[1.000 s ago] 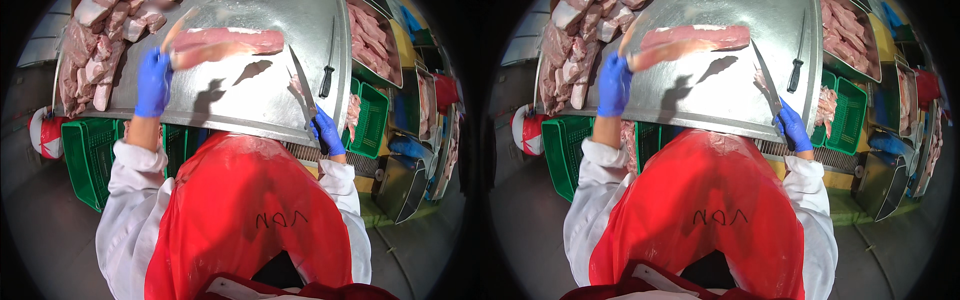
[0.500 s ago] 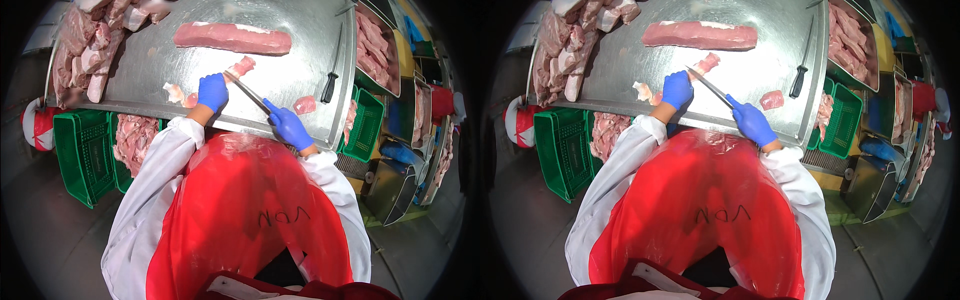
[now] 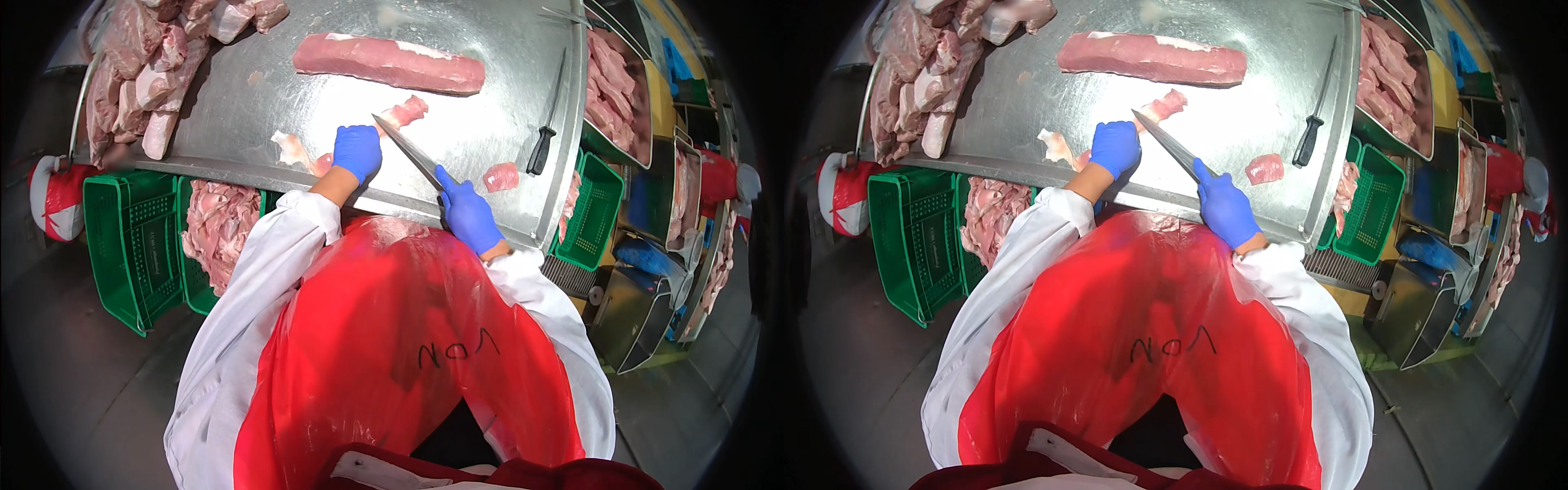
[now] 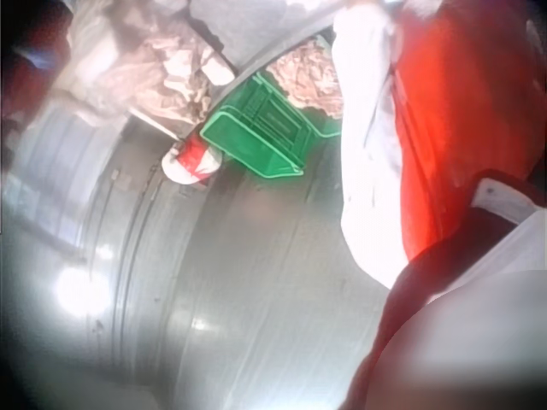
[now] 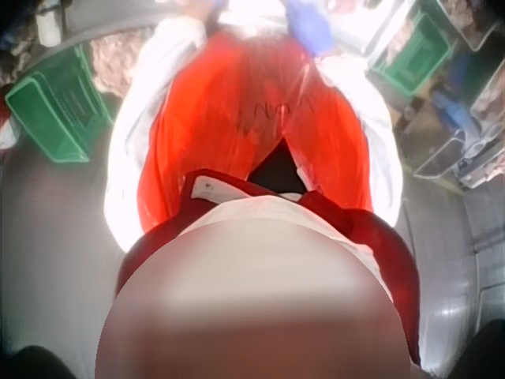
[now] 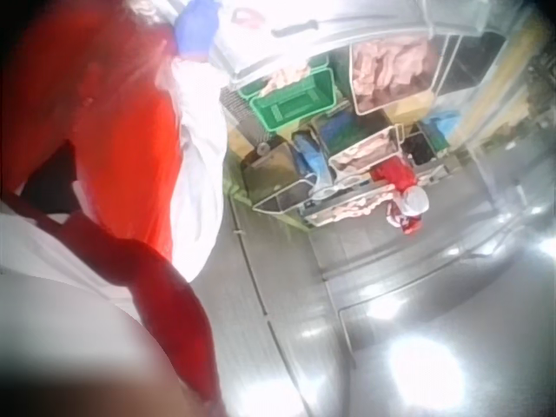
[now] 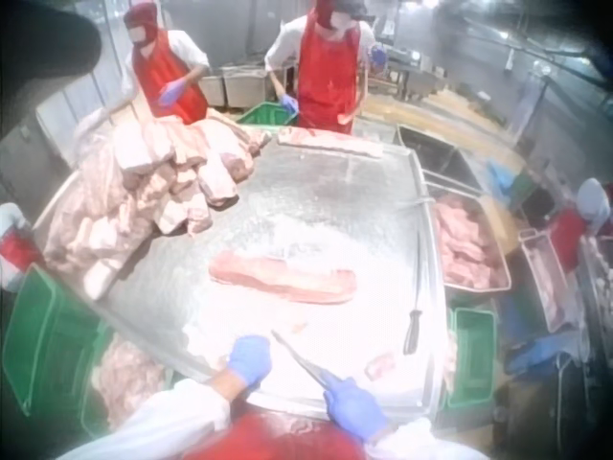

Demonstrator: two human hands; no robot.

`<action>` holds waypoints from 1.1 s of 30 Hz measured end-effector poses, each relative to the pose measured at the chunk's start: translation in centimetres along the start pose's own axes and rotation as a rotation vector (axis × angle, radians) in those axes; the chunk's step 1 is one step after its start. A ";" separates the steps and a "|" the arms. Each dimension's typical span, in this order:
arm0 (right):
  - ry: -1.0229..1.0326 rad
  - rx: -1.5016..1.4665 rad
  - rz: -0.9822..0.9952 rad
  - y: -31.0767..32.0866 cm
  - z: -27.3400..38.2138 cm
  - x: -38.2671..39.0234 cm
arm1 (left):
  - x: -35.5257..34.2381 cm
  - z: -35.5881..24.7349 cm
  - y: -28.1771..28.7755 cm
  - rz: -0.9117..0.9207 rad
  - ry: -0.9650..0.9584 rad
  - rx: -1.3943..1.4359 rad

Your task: The person trims fat and connective tissue from large cuts of raw meat using a knife on a stainless steel table. They repeatedly reposition the meat, slice off unwanted portions, and place trimmed pieces into green crates below the table.

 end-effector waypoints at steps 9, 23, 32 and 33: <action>0.084 0.019 -0.095 -1.2 5.6 -11.3 | 1.7 -3.6 -1.7 0.004 -0.148 0.022; 0.105 -0.123 -0.090 0.1 -2.4 -7.9 | 2.5 -6.7 19.9 -0.148 -0.280 0.973; -0.039 -0.600 -0.297 3.0 -9.4 4.7 | -0.7 -31.0 28.5 0.062 -0.829 1.168; -0.107 -0.635 -0.314 2.9 -10.3 6.0 | -0.8 -34.1 26.5 0.156 -0.897 1.204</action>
Point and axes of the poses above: each hand's wrist, its own x-axis away from the middle knuckle, its own y-axis out of the back of the hand, z = x × y, the point moved 6 cm from there along -x, towards the middle knuckle, and after that the axes turned 10 degrees about x, right-handed, at the moved point
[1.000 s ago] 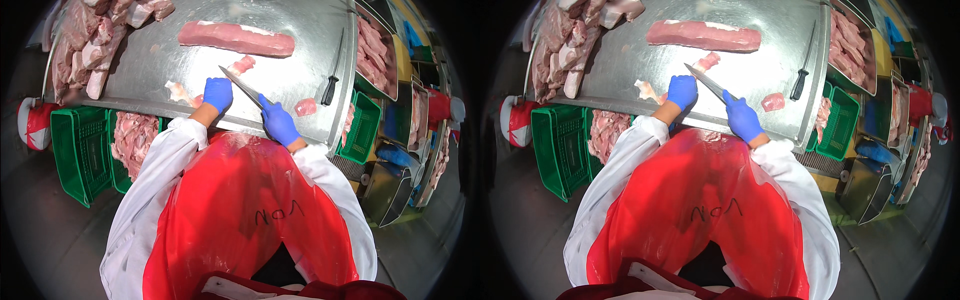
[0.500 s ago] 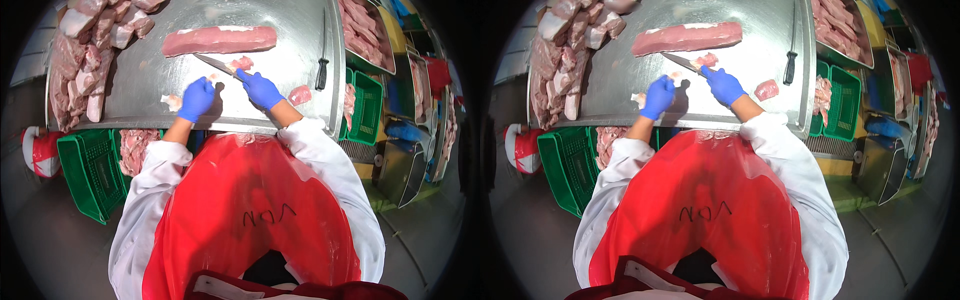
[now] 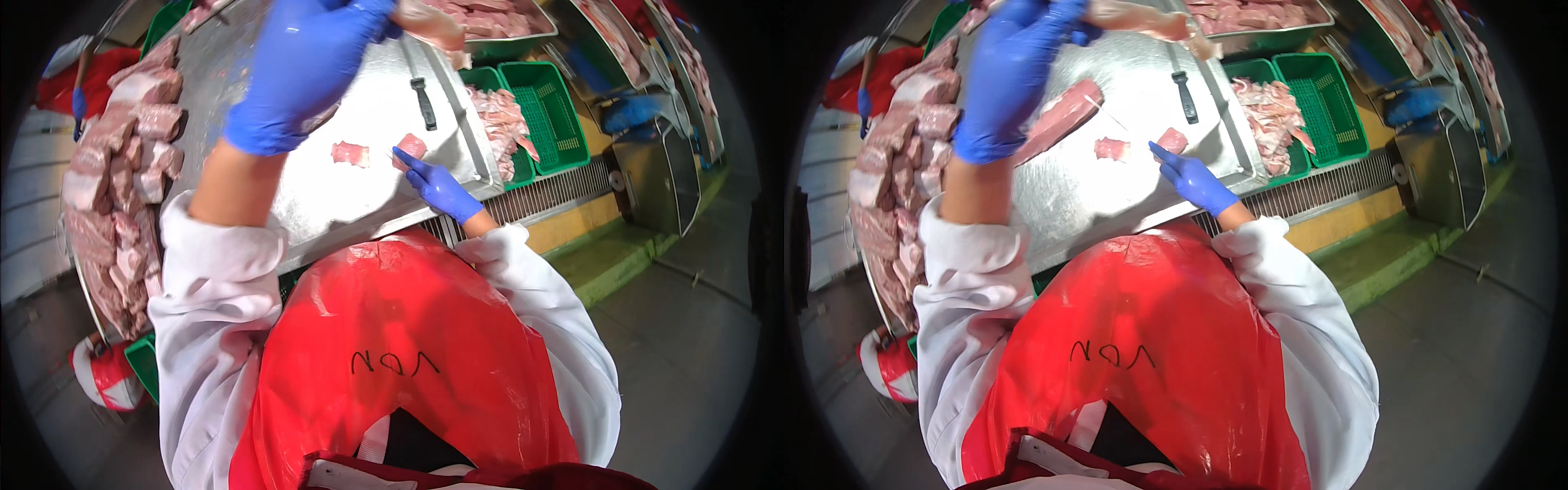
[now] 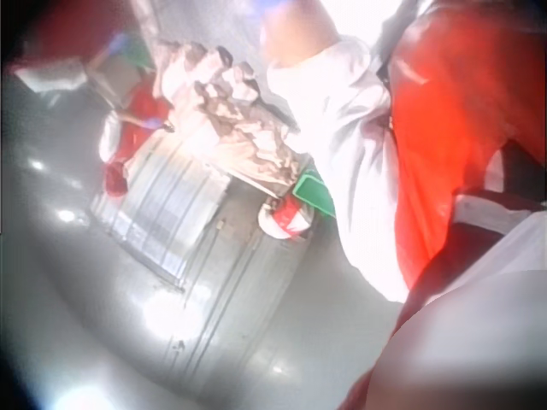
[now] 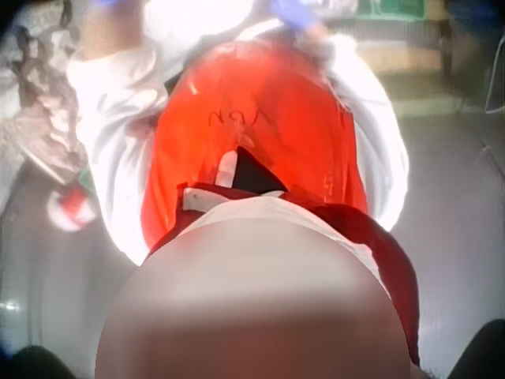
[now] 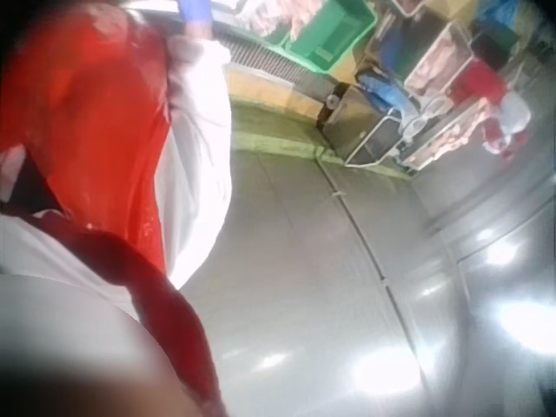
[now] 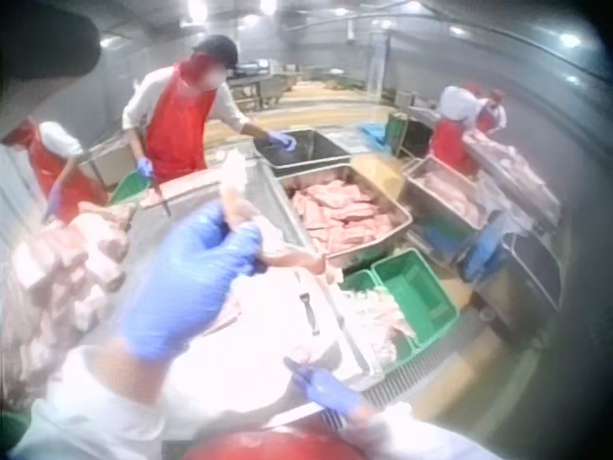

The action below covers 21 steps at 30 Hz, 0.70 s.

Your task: The person trims fat and connective tissue from large cuts of raw meat using a knife on a stainless steel table. They repeatedly reposition the meat, slice off unwanted portions, and place trimmed pieces into green crates below the table.

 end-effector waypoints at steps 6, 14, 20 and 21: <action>-0.256 -0.281 -0.233 4.2 -4.1 9.8 | 9.4 19.5 2.8 -0.189 0.315 -0.410; -0.466 -0.512 -0.542 6.0 -9.6 21.5 | 16.4 31.0 -8.9 0.032 0.506 -0.862; -0.372 -0.358 -0.438 8.7 -7.6 16.3 | 16.2 32.4 -4.6 0.180 0.171 -1.063; -0.377 -0.391 -0.418 8.6 -7.4 15.2 | 17.5 31.6 -1.0 0.098 0.151 -1.088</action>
Point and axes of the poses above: each hand's wrist, its own x-axis away from the middle knuckle, its own y-axis out of the back of the hand, z = x × y, the point moved 6 cm from there along -x, towards the middle knuckle, and after that the axes turned 10 degrees about x, right-handed, at the moved point
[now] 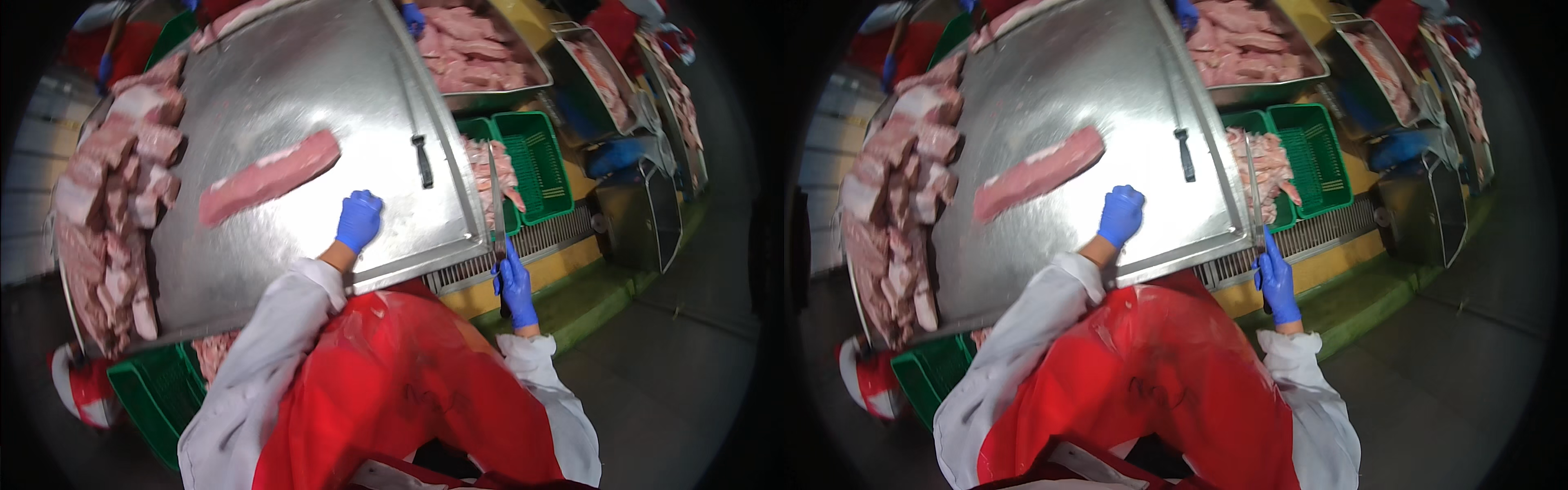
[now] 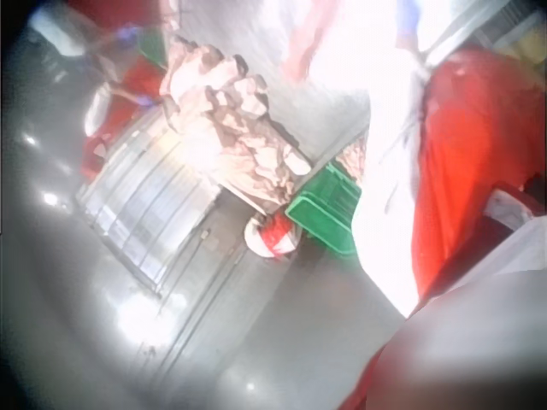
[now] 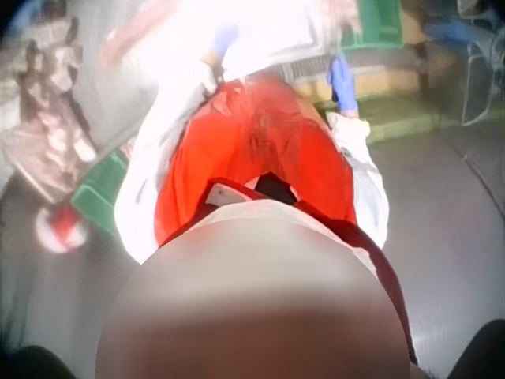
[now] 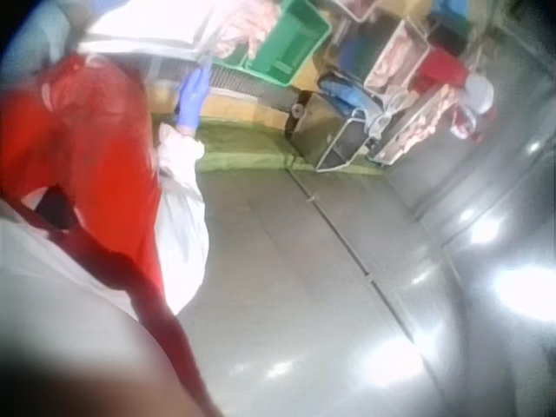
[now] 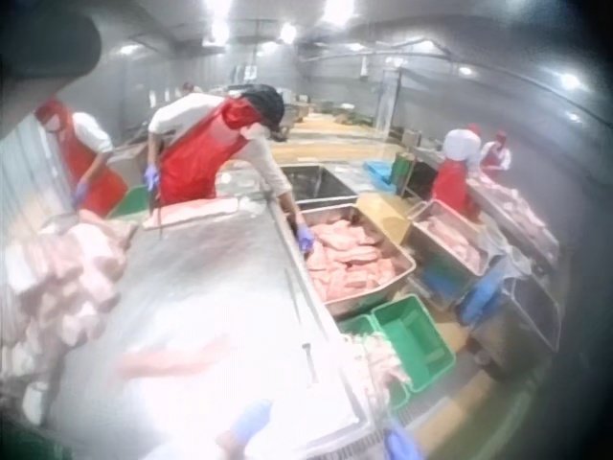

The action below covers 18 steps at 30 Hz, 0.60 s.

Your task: The person trims fat and connective tissue from large cuts of raw meat using a knife on a stainless steel table. They repeatedly reposition the meat, slice off unwanted portions, and place trimmed pieces into green crates below the table.

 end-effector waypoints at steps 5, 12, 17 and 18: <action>-0.013 -0.135 0.220 -6.9 -0.9 -4.1 | 16.1 15.2 12.9 -0.183 0.342 -0.009; 0.144 0.009 0.475 -20.2 3.7 -10.9 | 47.5 20.8 25.4 -0.379 0.897 -0.106; -0.033 -0.185 0.525 -30.4 7.8 -17.6 | 53.3 19.0 27.3 0.062 1.181 -0.459; -0.080 -0.199 0.509 -32.6 9.4 -18.7 | 50.5 18.8 28.7 -0.049 1.000 -0.458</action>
Point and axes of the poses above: each hand's wrist, its own x-axis away from the middle knuckle, its own y-axis out of the back of the hand, z = x × y, the point moved 6 cm from there along -x, towards the middle knuckle, and after that the axes turned 10 degrees about x, right-handed, at the moved point
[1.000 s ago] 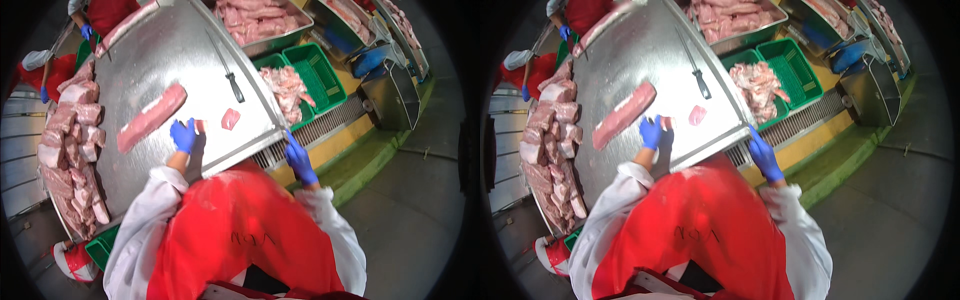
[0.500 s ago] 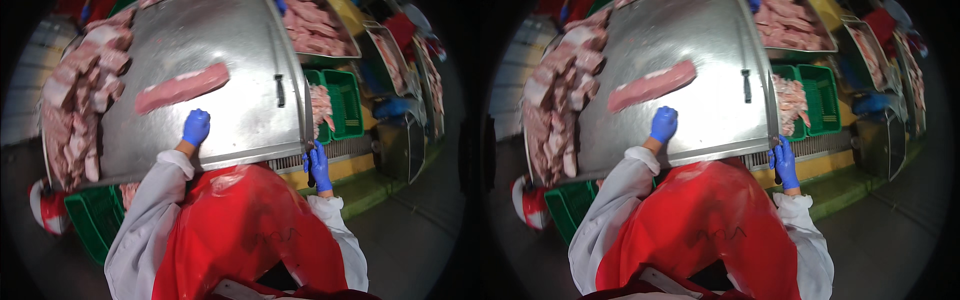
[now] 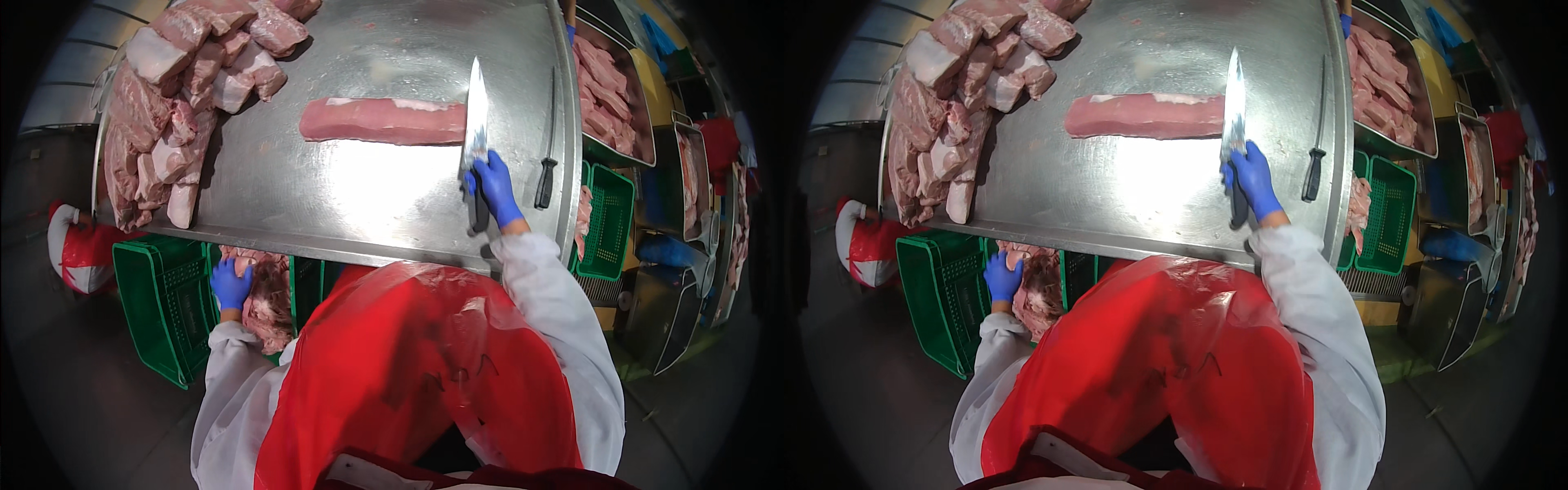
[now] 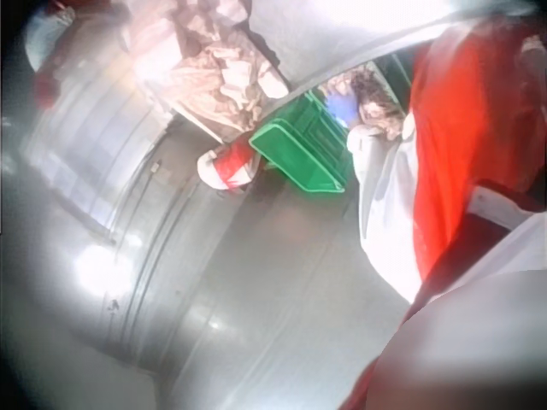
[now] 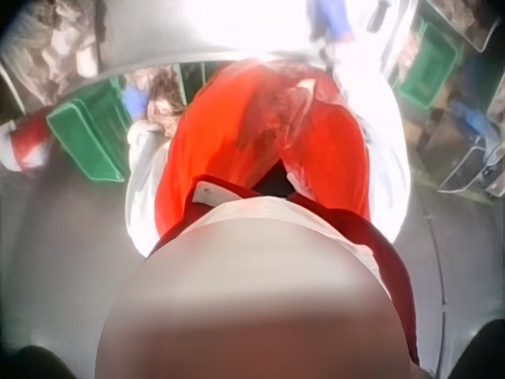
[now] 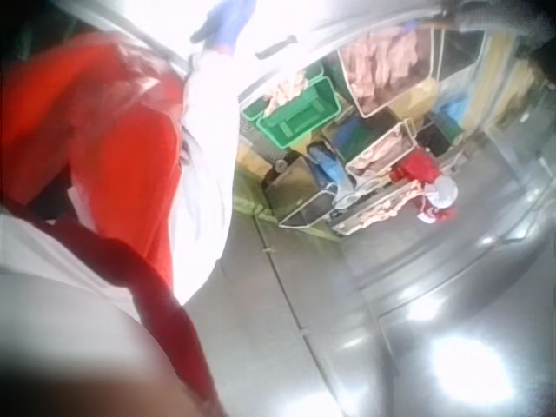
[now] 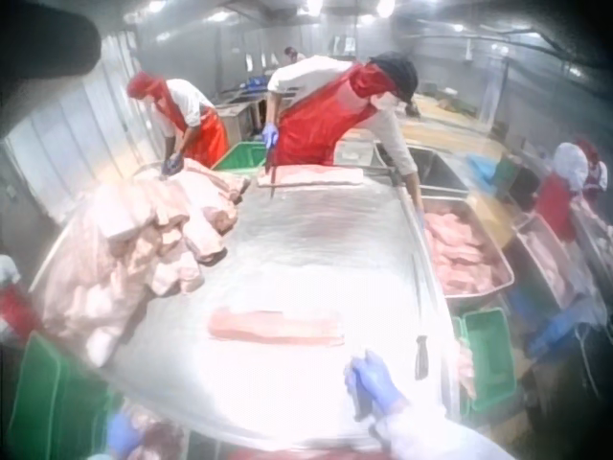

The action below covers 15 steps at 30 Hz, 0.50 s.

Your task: The person trims fat and connective tissue from large cuts of raw meat using a knife on a stainless steel table. They repeatedly reposition the meat, slice off unwanted portions, and place trimmed pieces into green crates below the table.

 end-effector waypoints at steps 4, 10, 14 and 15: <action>0.111 0.019 -0.105 -5.8 4.4 -7.1 | -14.7 -9.6 -0.5 -0.157 -0.278 0.392; 0.122 0.298 -0.334 -9.6 3.3 -11.5 | -32.0 -25.3 -4.8 -0.149 -0.487 0.712; 0.247 0.718 -0.527 -5.8 3.6 -11.3 | -26.6 -32.3 -3.6 -0.010 -0.445 0.461; 0.318 0.878 -0.591 -4.2 3.6 -11.5 | -24.1 -32.6 -3.5 0.089 -0.427 0.462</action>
Point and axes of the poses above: each hand's wrist, its own x-axis away from the middle knuckle, its own y-axis out of the back of the hand, z = x × y, the point moved 6 cm from there along -x, towards the middle knuckle, and after that the axes turned 10 degrees about x, right-handed, at the moved point
